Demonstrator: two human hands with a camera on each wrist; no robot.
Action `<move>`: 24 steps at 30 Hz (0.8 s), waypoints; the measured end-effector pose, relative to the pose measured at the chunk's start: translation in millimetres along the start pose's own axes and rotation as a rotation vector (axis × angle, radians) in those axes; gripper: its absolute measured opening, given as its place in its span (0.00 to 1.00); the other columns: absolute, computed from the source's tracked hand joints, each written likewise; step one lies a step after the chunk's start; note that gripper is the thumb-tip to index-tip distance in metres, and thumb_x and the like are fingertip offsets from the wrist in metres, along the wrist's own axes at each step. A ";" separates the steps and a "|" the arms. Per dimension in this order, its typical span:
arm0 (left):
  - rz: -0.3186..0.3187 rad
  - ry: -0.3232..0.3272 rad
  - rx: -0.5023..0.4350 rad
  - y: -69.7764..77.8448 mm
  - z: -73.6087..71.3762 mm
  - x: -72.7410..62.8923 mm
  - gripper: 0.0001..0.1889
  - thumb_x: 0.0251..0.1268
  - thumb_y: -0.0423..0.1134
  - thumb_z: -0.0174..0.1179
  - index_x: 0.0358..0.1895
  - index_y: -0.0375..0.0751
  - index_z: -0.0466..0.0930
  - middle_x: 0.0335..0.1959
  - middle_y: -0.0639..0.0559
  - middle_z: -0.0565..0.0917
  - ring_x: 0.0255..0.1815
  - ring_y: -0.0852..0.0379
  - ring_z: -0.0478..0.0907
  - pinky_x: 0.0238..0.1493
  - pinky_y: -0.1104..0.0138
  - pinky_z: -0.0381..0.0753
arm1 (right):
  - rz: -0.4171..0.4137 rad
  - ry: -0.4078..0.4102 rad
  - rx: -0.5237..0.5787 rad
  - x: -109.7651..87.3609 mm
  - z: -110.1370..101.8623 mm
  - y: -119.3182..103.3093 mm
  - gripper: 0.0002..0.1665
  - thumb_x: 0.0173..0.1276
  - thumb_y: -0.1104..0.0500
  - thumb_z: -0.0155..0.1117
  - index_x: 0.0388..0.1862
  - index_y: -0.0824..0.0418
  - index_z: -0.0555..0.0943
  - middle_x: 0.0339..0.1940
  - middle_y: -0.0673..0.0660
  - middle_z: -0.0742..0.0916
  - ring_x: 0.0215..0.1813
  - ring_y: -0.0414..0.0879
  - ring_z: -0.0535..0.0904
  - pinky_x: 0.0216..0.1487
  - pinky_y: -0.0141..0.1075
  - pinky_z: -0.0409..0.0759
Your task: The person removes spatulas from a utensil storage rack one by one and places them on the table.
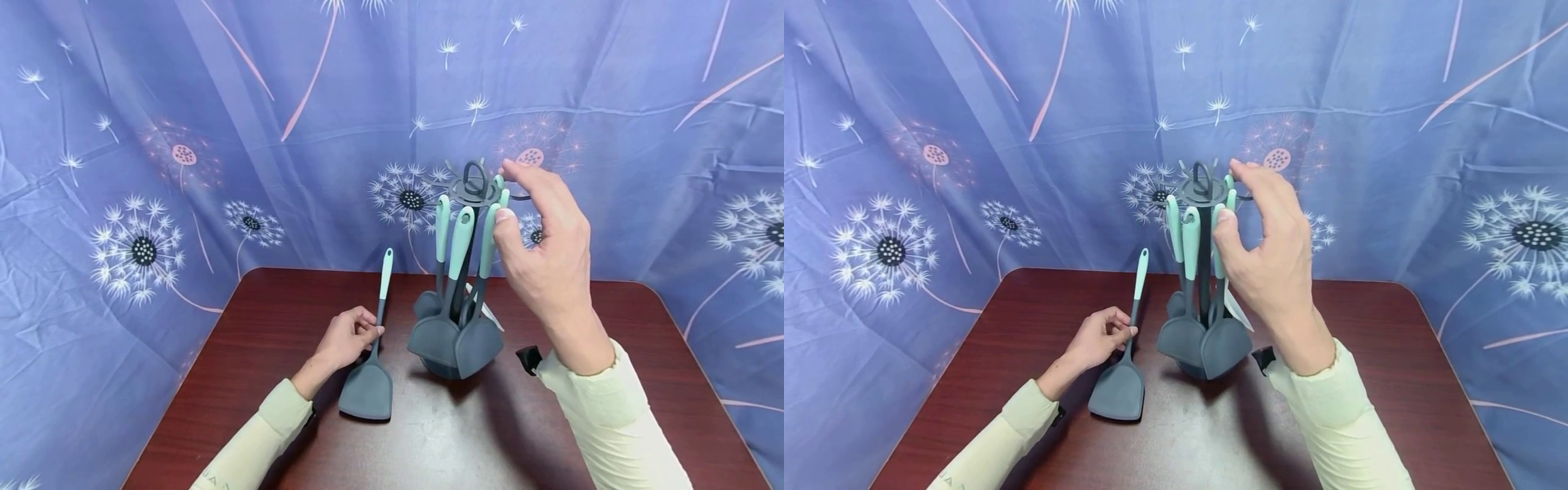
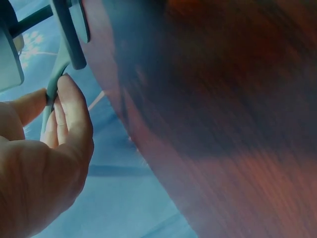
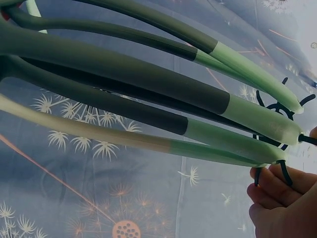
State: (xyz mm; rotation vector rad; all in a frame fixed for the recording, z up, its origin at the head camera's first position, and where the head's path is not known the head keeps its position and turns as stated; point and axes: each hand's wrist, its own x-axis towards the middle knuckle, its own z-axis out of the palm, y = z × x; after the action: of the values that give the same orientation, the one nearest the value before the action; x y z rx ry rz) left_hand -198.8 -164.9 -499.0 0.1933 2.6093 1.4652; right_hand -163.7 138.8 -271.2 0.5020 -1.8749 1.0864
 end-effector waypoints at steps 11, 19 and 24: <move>-0.003 -0.053 -0.015 -7.4 5.6 -3.7 0.06 0.74 0.36 0.69 0.43 0.39 0.81 0.35 0.49 0.88 0.28 0.53 0.88 0.31 0.59 0.88 | -0.003 -0.002 0.002 0.6 -0.4 -0.9 0.30 0.67 0.57 0.56 0.68 0.60 0.84 0.60 0.57 0.89 0.65 0.48 0.81 0.69 0.38 0.73; -0.014 -0.065 0.029 -11.7 10.1 -3.2 0.06 0.73 0.36 0.69 0.42 0.38 0.81 0.33 0.50 0.87 0.27 0.55 0.87 0.32 0.63 0.89 | 0.000 0.002 -0.004 0.9 -0.7 0.5 0.30 0.67 0.57 0.56 0.67 0.59 0.85 0.59 0.57 0.89 0.65 0.48 0.81 0.69 0.37 0.73; -0.030 -0.071 0.032 -12.7 11.1 -4.0 0.06 0.73 0.36 0.68 0.43 0.36 0.82 0.33 0.49 0.88 0.27 0.57 0.87 0.32 0.64 0.89 | -0.001 -0.001 0.004 0.6 -0.4 1.3 0.30 0.67 0.57 0.57 0.68 0.59 0.85 0.59 0.56 0.89 0.65 0.48 0.81 0.69 0.37 0.73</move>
State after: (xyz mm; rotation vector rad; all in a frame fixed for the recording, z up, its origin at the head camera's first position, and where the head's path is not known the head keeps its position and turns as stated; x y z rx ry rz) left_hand -193.3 -162.9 -515.3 0.2049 2.5686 1.3819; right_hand -164.7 139.9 -271.1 0.5061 -1.8735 1.0895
